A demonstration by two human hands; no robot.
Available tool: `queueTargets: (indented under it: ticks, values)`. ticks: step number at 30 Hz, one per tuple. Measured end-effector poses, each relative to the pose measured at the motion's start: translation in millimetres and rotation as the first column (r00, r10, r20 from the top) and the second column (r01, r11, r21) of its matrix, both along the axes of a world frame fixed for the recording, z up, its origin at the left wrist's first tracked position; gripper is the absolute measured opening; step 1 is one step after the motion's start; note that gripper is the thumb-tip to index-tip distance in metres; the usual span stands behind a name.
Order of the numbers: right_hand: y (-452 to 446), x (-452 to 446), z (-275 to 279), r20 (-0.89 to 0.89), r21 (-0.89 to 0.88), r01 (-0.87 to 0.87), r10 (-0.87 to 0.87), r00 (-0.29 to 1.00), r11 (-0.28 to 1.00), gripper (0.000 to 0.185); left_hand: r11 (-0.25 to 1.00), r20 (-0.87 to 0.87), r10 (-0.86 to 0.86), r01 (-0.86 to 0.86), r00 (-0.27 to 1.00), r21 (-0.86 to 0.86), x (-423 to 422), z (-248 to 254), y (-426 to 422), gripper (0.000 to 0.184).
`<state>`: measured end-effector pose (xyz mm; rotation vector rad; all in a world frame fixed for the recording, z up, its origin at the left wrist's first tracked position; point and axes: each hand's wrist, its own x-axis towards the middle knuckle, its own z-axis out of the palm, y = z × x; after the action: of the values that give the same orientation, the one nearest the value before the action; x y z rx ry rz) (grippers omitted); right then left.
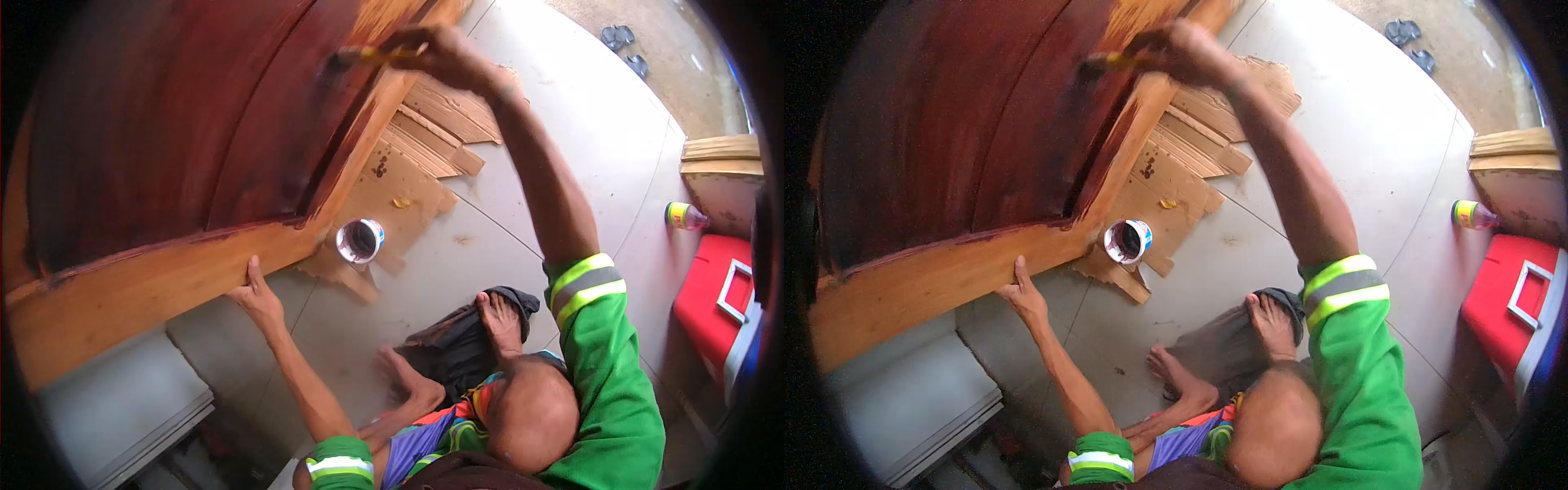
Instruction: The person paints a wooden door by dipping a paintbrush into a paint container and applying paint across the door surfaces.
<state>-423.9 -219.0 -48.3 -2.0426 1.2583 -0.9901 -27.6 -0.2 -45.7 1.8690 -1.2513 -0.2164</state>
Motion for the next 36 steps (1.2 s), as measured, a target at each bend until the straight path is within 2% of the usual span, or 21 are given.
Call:
queueTargets:
  ticks: [2, 3, 5, 7, 8, 9, 10, 11, 16, 19, 20, 23, 25, 26, 27, 28, 29, 30, 32, 35, 36]
  values:
    - [-18.4, -26.3, -15.0, 0.134, -0.073, 0.135, -0.125, 0.983, 0.988, 0.028, 0.999, 0.017, 0.031, -0.032, 0.999, 0.036, 2.6, -0.1, 0.1, 0.066]
    - [19.5, -22.4, 46.0, 0.082, 0.124, 0.308, -0.319, 0.944, 0.943, 0.033, 0.999, 0.045, 0.040, -0.041, 0.998, 0.035, 5.1, -1.9, 0.8, 0.065]
    - [-1.5, -30.3, -4.8, 0.318, 0.049, 0.466, -0.456, 0.831, 0.884, 0.034, 0.998, 0.099, 0.045, -0.049, 0.994, 0.037, 8.7, -6.3, 0.6, 0.064]
    - [21.8, 3.7, -23.0, 0.305, 0.100, 0.497, -0.502, 0.809, 0.862, 0.027, 0.995, 0.082, 0.069, -0.074, 0.994, 0.061, 5.2, -4.5, 1.2, 0.064]
    - [32.1, 34.5, -52.5, 0.393, 0.019, 0.442, -0.414, 0.821, 0.897, 0.028, 0.994, 0.074, 0.082, -0.087, 0.994, 0.072, 3.9, -3.3, 0.7, 0.064]
    - [62.1, 70.8, -51.9, 0.291, 0.118, 0.397, -0.414, 0.863, 0.910, 0.028, 0.999, 0.040, 0.040, -0.041, 0.998, 0.025, 4.3, -3.4, -0.9, 0.064]
    - [81.6, 107.6, -83.8, 0.327, -0.057, 0.378, -0.341, 0.881, 0.924, 0.029, 1.000, 0.007, -0.003, 0.003, 1.000, -0.023, 5.1, -4.7, -1.8, 0.063]
    - [113.2, 119.6, -60.3, 0.373, 0.225, 0.147, -0.224, 0.900, 0.963, 0.027, 0.996, -0.024, -0.047, 0.045, 0.999, -0.071, 5.1, -6.2, -2.2, 0.063]
    - [95.5, 61.8, -46.3, 0.247, 0.295, -0.209, 0.136, 0.959, 0.932, 0.034, 0.996, 0.052, 0.040, -0.043, 0.998, 0.073, 9.1, -2.5, 2.2, 0.064]
    - [19.5, 3.3, -60.2, 0.217, 0.126, 0.128, -0.153, 0.964, 0.984, 0.031, 1.000, 0.008, 0.000, 0.000, 1.000, 0.023, 3.9, -1.8, -0.7, 0.065]
    - [18.0, -14.8, -38.6, 0.326, 0.282, 0.184, -0.274, 0.905, 0.942, 0.029, 0.999, -0.033, -0.034, 0.033, 0.999, -0.019, 1.5, -1.7, -1.1, 0.066]
    - [-7.1, -47.2, -63.7, 0.373, 0.345, 0.431, -0.544, 0.752, 0.833, 0.033, 0.997, 0.021, 0.058, -0.059, 0.998, 0.048, 0.8, -1.5, -0.2, 0.066]
    - [17.7, -14.7, -61.4, 0.318, 0.359, 0.420, -0.532, 0.785, 0.833, 0.031, 1.000, 0.016, 0.024, -0.024, 1.000, -0.007, 0.3, -2.8, -1.7, 0.066]
    - [36.7, 13.5, -67.6, 0.400, 0.258, 0.298, -0.383, 0.833, 0.919, 0.029, 0.999, 0.015, 0.005, -0.005, 1.000, -0.032, -0.4, -3.6, -1.0, 0.066]
    - [60.6, 57.1, -85.0, 0.264, 0.241, 0.404, -0.460, 0.848, 0.882, 0.027, 1.000, -0.005, 0.002, -0.002, 1.000, -0.027, -0.4, -3.9, -0.4, 0.066]
    - [85.6, 96.9, -105.5, 0.366, 0.127, 0.307, -0.332, 0.870, 0.943, 0.028, 1.000, -0.024, -0.001, 0.000, 1.000, -0.025, 0.1, -4.0, -0.4, 0.065]
    - [118.1, 127.4, -95.1, 0.425, 0.359, 0.106, -0.264, 0.866, 0.927, 0.031, 1.000, -0.043, -0.004, 0.003, 0.999, -0.022, 0.7, -4.0, -0.8, 0.065]
    - [141.4, 148.2, -100.4, 0.543, 0.339, -0.075, -0.130, 0.830, 0.938, 0.033, 1.000, -0.037, -0.005, 0.004, 0.999, -0.009, 2.4, -4.2, -1.7, 0.065]
    - [162.8, 154.1, -87.6, 0.413, 0.280, -0.268, 0.137, 0.901, 0.922, 0.036, 1.000, -0.023, -0.008, 0.008, 1.000, 0.025, 6.9, -3.7, 0.1, 0.065]
    - [126.7, 113.4, -79.4, 0.324, 0.251, -0.391, 0.304, 0.896, 0.886, 0.030, 0.998, 0.027, 0.033, -0.034, 0.999, 0.054, 2.6, 1.6, -1.0, 0.064]
    - [99.2, 95.1, -81.6, 0.275, 0.350, -0.305, 0.214, 0.937, 0.886, 0.031, 0.999, 0.030, 0.019, -0.020, 0.999, 0.028, 4.3, 0.4, -2.1, 0.064]
